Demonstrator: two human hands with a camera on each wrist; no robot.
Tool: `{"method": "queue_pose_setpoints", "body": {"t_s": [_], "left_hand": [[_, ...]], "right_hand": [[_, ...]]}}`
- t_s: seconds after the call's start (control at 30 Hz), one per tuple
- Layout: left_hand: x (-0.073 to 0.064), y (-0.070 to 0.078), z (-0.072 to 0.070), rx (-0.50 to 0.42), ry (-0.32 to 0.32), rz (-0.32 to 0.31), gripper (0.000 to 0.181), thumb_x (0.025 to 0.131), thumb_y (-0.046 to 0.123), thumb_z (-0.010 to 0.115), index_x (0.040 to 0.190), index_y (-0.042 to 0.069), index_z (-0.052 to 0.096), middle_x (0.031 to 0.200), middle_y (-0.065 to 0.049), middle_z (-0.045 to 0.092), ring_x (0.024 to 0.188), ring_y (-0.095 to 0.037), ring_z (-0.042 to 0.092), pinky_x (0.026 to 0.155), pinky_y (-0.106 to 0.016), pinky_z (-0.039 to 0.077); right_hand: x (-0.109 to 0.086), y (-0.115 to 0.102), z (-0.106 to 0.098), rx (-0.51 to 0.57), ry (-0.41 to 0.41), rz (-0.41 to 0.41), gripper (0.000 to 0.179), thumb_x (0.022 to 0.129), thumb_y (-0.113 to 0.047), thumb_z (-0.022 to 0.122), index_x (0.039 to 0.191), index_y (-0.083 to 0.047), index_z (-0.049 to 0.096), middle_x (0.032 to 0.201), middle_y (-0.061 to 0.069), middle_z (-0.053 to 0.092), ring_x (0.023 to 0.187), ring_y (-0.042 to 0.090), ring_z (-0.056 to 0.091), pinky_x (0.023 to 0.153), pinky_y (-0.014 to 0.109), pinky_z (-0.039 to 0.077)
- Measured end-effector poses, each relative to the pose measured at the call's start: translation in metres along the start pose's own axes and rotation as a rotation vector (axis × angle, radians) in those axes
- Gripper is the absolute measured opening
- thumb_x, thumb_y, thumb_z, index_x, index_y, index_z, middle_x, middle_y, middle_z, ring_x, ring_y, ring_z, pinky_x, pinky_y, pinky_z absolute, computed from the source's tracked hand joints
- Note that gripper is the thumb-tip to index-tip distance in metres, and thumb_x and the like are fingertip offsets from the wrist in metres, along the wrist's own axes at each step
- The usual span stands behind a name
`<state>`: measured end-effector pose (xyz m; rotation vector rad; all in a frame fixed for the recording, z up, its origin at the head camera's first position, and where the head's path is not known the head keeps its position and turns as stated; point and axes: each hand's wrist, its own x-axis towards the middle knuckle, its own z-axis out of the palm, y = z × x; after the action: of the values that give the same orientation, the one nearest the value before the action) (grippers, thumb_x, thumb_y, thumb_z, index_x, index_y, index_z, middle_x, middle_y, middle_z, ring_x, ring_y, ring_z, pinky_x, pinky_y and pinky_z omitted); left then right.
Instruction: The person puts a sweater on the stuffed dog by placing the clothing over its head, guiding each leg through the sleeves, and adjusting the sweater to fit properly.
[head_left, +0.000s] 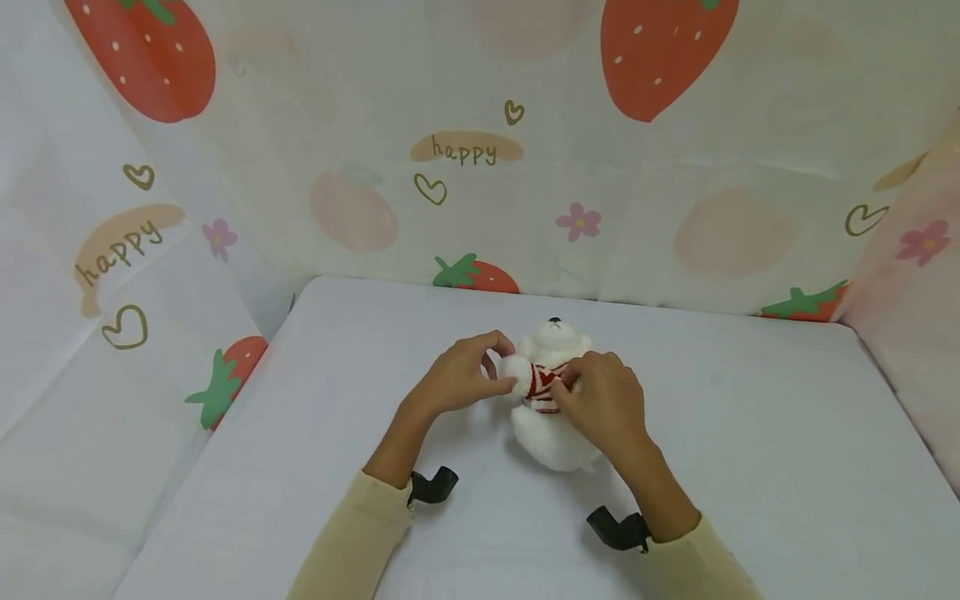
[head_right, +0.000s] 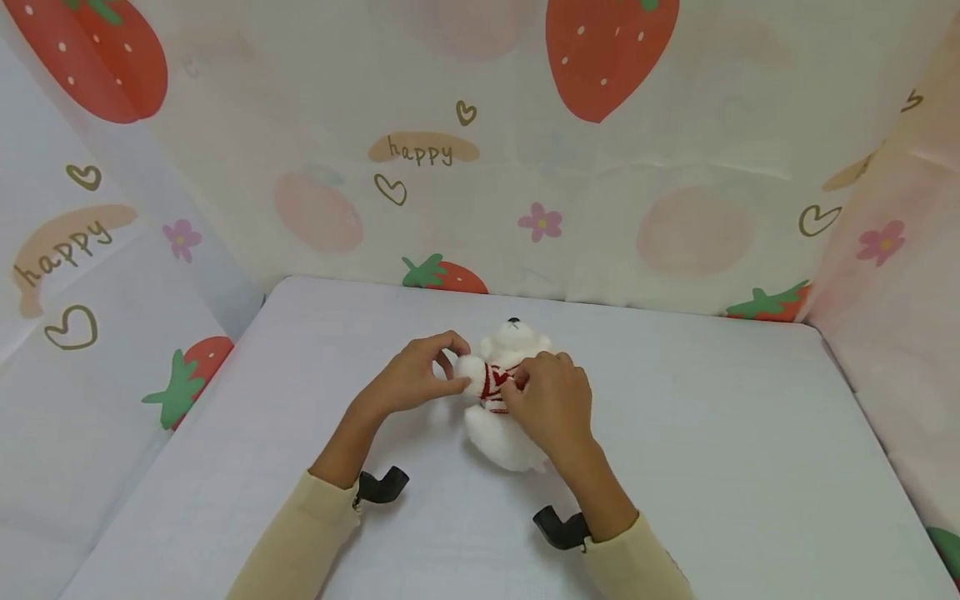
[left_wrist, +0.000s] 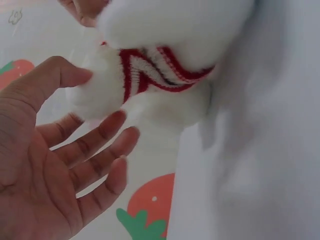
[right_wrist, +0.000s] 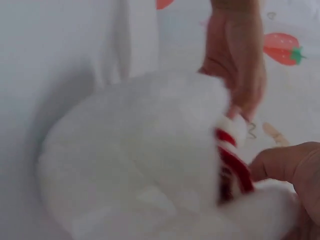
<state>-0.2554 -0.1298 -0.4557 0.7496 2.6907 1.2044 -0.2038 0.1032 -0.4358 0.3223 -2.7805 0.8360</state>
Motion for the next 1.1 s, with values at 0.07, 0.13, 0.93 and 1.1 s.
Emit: {"method": "queue_pose_setpoints", "body": {"t_s": [0.07,0.13,0.93,1.1], "left_hand": [[-0.001,0.001,-0.002,-0.026,-0.023,0.007,0.037,0.088,0.029,0.080,0.118,0.021,0.061,0.108,0.003,0.067,0.082,-0.010,0.064,0.071,-0.033,0.052],[-0.002,0.001,-0.003,-0.052,-0.044,0.021,0.040,0.087,0.031,0.081,0.120,0.022,0.059,0.108,0.003,0.067,0.082,-0.012,0.064,0.073,-0.033,0.052],[0.001,0.006,0.005,-0.066,-0.038,-0.002,0.033,0.084,0.031,0.085,0.110,0.014,0.072,0.097,0.004,0.068,0.083,-0.012,0.064,0.069,-0.027,0.053],[0.005,0.005,0.017,-0.081,-0.046,0.000,0.030,0.085,0.034,0.084,0.106,0.016,0.070,0.094,0.006,0.068,0.082,-0.012,0.061,0.069,-0.025,0.051]], "right_hand": [[0.001,0.003,-0.007,0.101,-0.063,0.012,0.011,0.089,-0.021,0.075,0.086,-0.011,0.078,0.091,0.003,0.071,0.090,0.026,0.062,0.075,0.046,0.051],[0.003,0.005,-0.013,0.181,-0.101,-0.002,0.011,0.089,-0.023,0.078,0.093,-0.012,0.079,0.097,0.002,0.072,0.097,0.025,0.062,0.082,0.047,0.051],[0.000,-0.002,0.015,-0.068,0.048,-0.211,0.020,0.085,-0.007,0.079,0.104,-0.010,0.081,0.089,0.006,0.076,0.079,0.022,0.058,0.066,0.036,0.046],[0.001,-0.001,0.014,-0.048,0.030,-0.192,0.021,0.085,-0.007,0.079,0.105,-0.010,0.081,0.089,0.005,0.076,0.078,0.021,0.057,0.063,0.033,0.043]]}}
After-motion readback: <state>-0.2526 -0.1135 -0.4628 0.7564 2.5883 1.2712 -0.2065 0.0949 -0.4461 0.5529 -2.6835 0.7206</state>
